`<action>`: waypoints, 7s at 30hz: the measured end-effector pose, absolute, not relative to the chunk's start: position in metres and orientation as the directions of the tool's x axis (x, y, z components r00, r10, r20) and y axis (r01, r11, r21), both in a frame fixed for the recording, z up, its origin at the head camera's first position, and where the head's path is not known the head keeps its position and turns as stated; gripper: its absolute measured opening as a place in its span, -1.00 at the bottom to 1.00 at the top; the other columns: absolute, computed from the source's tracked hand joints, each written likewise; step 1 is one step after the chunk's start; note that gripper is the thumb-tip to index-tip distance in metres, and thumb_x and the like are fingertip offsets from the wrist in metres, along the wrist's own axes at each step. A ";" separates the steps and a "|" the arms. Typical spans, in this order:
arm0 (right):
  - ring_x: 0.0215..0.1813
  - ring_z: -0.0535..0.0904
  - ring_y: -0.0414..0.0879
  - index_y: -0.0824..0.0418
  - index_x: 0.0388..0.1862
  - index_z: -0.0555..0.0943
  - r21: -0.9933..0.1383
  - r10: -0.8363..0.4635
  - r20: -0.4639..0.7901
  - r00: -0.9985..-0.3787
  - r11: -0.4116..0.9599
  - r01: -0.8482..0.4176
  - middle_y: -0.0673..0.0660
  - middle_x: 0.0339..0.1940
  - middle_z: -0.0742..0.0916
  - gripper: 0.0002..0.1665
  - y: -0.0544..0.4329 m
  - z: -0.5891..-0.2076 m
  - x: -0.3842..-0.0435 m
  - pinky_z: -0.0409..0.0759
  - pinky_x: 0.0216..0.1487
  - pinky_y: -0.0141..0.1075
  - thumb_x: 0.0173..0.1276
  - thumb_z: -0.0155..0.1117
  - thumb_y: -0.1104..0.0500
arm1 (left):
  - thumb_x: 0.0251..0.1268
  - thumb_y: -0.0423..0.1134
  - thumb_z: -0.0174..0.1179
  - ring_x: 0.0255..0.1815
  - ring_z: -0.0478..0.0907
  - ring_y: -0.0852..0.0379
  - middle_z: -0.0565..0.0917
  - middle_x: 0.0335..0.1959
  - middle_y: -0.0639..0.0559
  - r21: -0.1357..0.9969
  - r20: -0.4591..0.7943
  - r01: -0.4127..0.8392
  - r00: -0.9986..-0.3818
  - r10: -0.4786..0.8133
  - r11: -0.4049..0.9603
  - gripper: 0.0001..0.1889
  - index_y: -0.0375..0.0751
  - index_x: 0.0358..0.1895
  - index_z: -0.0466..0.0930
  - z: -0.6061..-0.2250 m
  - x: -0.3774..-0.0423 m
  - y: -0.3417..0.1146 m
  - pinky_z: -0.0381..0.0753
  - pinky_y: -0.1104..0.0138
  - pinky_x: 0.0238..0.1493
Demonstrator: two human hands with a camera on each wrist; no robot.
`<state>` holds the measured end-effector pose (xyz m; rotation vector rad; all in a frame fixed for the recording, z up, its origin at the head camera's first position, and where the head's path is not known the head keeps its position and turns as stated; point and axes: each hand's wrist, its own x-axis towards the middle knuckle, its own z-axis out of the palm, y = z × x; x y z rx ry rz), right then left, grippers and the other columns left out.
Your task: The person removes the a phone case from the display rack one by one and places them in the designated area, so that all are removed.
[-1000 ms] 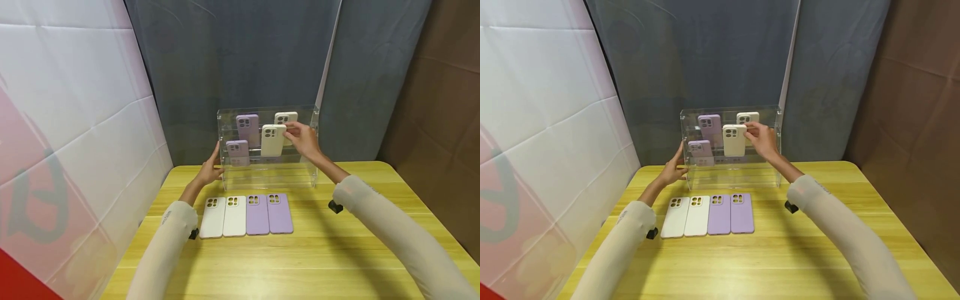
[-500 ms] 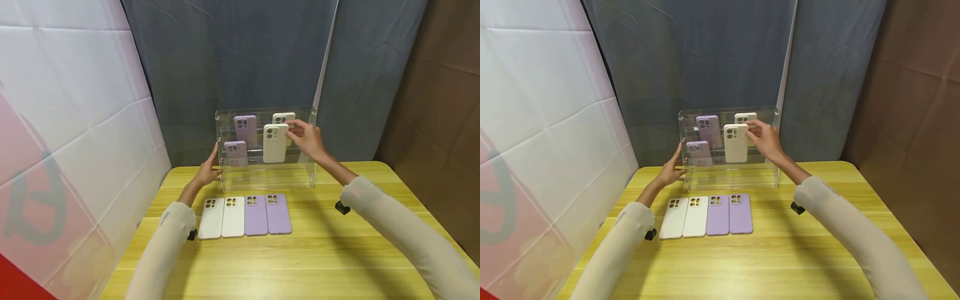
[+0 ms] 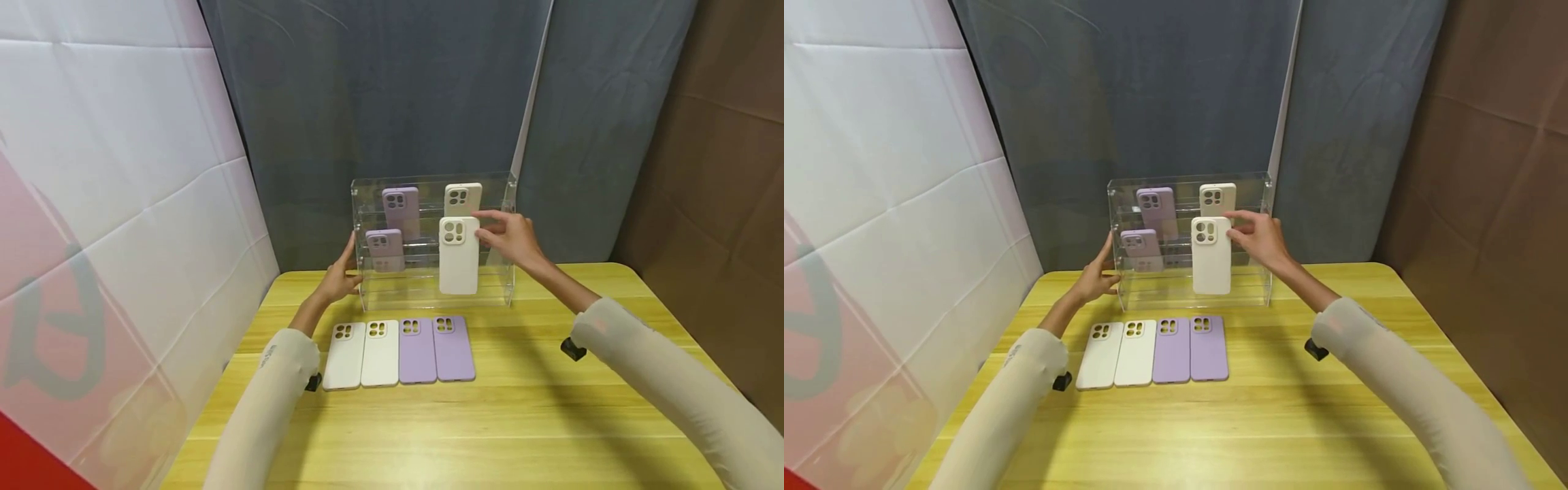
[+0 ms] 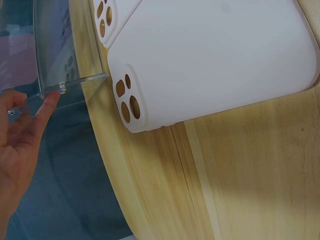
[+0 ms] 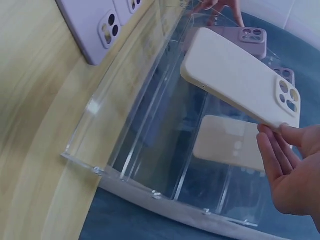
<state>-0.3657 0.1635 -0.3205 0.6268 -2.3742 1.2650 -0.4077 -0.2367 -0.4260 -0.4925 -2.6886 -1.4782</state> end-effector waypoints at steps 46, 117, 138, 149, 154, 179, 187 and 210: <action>-0.21 0.82 0.23 0.45 0.33 0.59 -0.840 -0.223 0.106 -0.969 0.501 -0.207 0.43 -0.15 0.80 -0.50 0.221 -0.424 -0.358 0.83 -0.26 -0.22 0.42 0.36 0.41 | 0.42 -0.63 0.13 0.36 0.47 -0.44 0.29 0.49 -0.56 0.823 0.201 0.308 -0.944 0.262 0.477 0.17 0.41 0.69 -0.46 -0.426 -0.407 -0.235 0.84 0.03 -0.19; -0.45 0.81 0.03 0.41 -0.03 0.78 -0.779 -0.147 0.110 -0.983 0.601 -0.177 0.22 -0.43 0.84 -0.67 0.219 -0.480 -0.351 0.76 -0.47 -0.28 0.27 0.54 0.24 | 0.44 -0.60 0.13 0.47 0.37 -0.39 0.24 0.52 -0.53 0.827 0.185 0.288 -0.950 0.251 0.482 0.17 0.50 0.67 -0.44 -0.425 -0.408 -0.234 0.84 0.05 -0.18; -0.20 0.79 0.34 0.44 0.08 0.73 -0.776 -0.256 0.268 -0.929 0.515 -0.365 0.36 -0.22 0.83 -0.61 0.188 -0.431 -0.371 0.81 -0.17 0.10 0.34 0.51 0.27 | 0.42 -0.66 0.10 0.27 0.48 -0.58 0.17 0.49 -0.66 0.868 0.147 0.265 -0.945 0.293 0.420 0.10 0.13 0.72 -0.44 -0.403 -0.392 -0.229 0.73 -0.24 -0.06; -0.28 0.82 0.14 0.36 0.04 0.77 -0.702 -0.273 0.345 -0.898 0.561 -0.440 0.32 -0.24 0.84 -0.64 0.164 -0.416 -0.381 0.73 -0.45 -0.33 0.30 0.55 0.25 | 0.45 -0.62 0.10 0.25 0.54 -0.50 0.21 0.52 -0.58 0.839 0.185 0.295 -0.945 0.271 0.457 0.16 0.50 0.67 -0.45 -0.425 -0.409 -0.232 0.83 -0.02 -0.19; -0.19 0.83 0.12 0.33 0.04 0.78 -0.681 -0.266 0.362 -0.893 0.579 -0.449 0.27 -0.21 0.84 -0.63 0.153 -0.413 -0.384 0.70 -0.44 -0.35 0.28 0.57 0.23 | 0.44 -0.63 0.10 0.25 0.54 -0.50 0.21 0.51 -0.58 0.845 0.183 0.291 -0.946 0.268 0.450 0.17 0.53 0.66 -0.44 -0.427 -0.409 -0.231 0.82 -0.04 -0.16; -0.14 0.83 0.05 0.29 0.04 0.78 -0.687 -0.279 0.434 -0.856 0.512 -0.515 0.20 -0.14 0.85 -0.61 0.080 -0.376 -0.405 0.79 -0.13 -0.17 0.26 0.60 0.19 | 0.42 -0.66 0.09 0.30 0.48 -0.54 0.19 0.51 -0.61 0.873 0.202 0.301 -0.939 0.277 0.384 0.15 0.44 0.69 -0.38 -0.430 -0.410 -0.238 0.74 -0.24 -0.10; -0.09 0.82 0.14 0.40 0.05 0.75 -0.702 -0.287 0.462 -0.839 0.459 -0.544 0.28 -0.10 0.83 -0.59 0.056 -0.364 -0.410 0.79 0.00 -0.09 0.25 0.59 0.27 | 0.44 -0.64 0.11 0.25 0.53 -0.52 0.20 0.51 -0.60 0.863 0.209 0.307 -0.940 0.270 0.401 0.14 0.48 0.68 -0.36 -0.429 -0.412 -0.239 0.80 -0.12 -0.16; -0.05 0.82 0.12 0.37 0.05 0.76 -0.684 -0.224 0.533 -0.816 0.453 -0.571 0.30 -0.08 0.82 -0.68 0.018 -0.359 -0.415 0.80 0.00 -0.13 0.31 0.49 0.37 | 0.44 -0.62 0.12 0.25 0.52 -0.54 0.19 0.52 -0.59 0.876 0.180 0.289 -0.939 0.294 0.385 0.13 0.42 0.69 -0.39 -0.425 -0.403 -0.231 0.78 -0.17 -0.11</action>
